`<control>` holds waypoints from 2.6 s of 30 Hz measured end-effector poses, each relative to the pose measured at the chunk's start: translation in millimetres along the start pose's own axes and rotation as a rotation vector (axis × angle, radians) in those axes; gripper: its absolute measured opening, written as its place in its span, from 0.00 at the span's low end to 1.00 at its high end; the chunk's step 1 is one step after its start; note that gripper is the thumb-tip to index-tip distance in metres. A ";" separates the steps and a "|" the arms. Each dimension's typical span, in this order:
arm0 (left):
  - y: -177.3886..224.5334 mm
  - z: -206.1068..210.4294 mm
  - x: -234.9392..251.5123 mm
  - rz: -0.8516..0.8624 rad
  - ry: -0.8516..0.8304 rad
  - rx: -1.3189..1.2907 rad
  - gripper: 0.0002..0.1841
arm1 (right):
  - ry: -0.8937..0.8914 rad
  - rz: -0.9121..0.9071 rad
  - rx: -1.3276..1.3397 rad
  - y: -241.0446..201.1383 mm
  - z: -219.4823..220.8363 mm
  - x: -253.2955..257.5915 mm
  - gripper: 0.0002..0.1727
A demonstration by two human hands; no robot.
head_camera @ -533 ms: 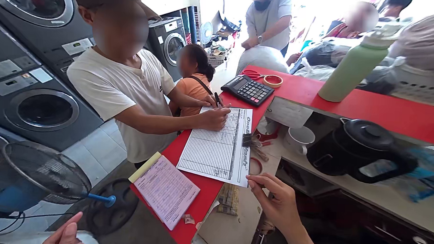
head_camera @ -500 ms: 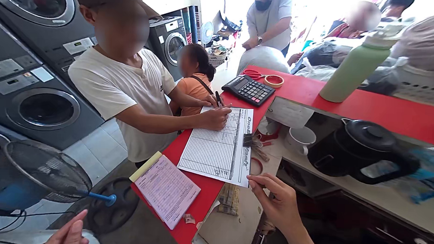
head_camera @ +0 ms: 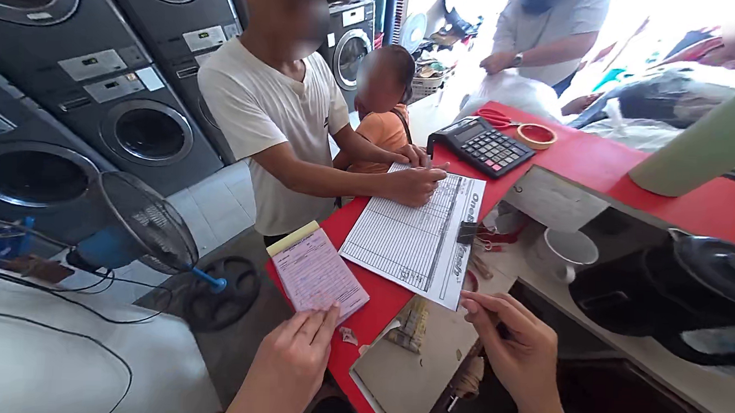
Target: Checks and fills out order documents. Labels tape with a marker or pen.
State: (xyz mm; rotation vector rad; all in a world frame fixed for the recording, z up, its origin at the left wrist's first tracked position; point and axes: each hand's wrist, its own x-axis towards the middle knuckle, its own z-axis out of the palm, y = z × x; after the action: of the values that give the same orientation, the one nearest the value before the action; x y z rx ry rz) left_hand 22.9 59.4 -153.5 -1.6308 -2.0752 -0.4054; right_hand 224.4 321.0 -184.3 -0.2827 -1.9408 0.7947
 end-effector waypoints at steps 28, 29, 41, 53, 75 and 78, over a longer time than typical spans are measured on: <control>-126.3 -92.2 61.1 -0.558 0.277 -0.480 0.28 | -0.578 0.239 -0.259 -70.7 145.0 53.0 0.22; -132.1 -90.5 60.1 -0.590 0.269 -0.499 0.27 | -0.572 0.246 -0.242 -70.0 145.6 53.9 0.20; -64.7 -8.5 18.4 -0.130 0.177 -0.228 0.14 | -0.452 0.039 -0.411 -71.9 158.0 40.2 0.22; -102.8 32.5 22.9 -0.451 0.091 -0.197 0.25 | -0.339 0.046 -0.260 -70.2 177.2 33.4 0.11; -101.9 -63.3 69.9 -0.386 -0.030 -1.017 0.31 | -0.195 -0.192 0.152 -76.4 104.4 88.7 0.17; -130.8 -22.9 77.7 -0.449 -0.263 -1.135 0.29 | -0.466 -0.073 -0.276 -23.0 99.9 153.2 0.20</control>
State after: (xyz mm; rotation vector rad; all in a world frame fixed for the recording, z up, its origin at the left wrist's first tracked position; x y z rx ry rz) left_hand -113.8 79.5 -86.0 -1.7522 -2.5927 -1.8727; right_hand 66.2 340.4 -91.6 -0.2002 -2.4917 0.5761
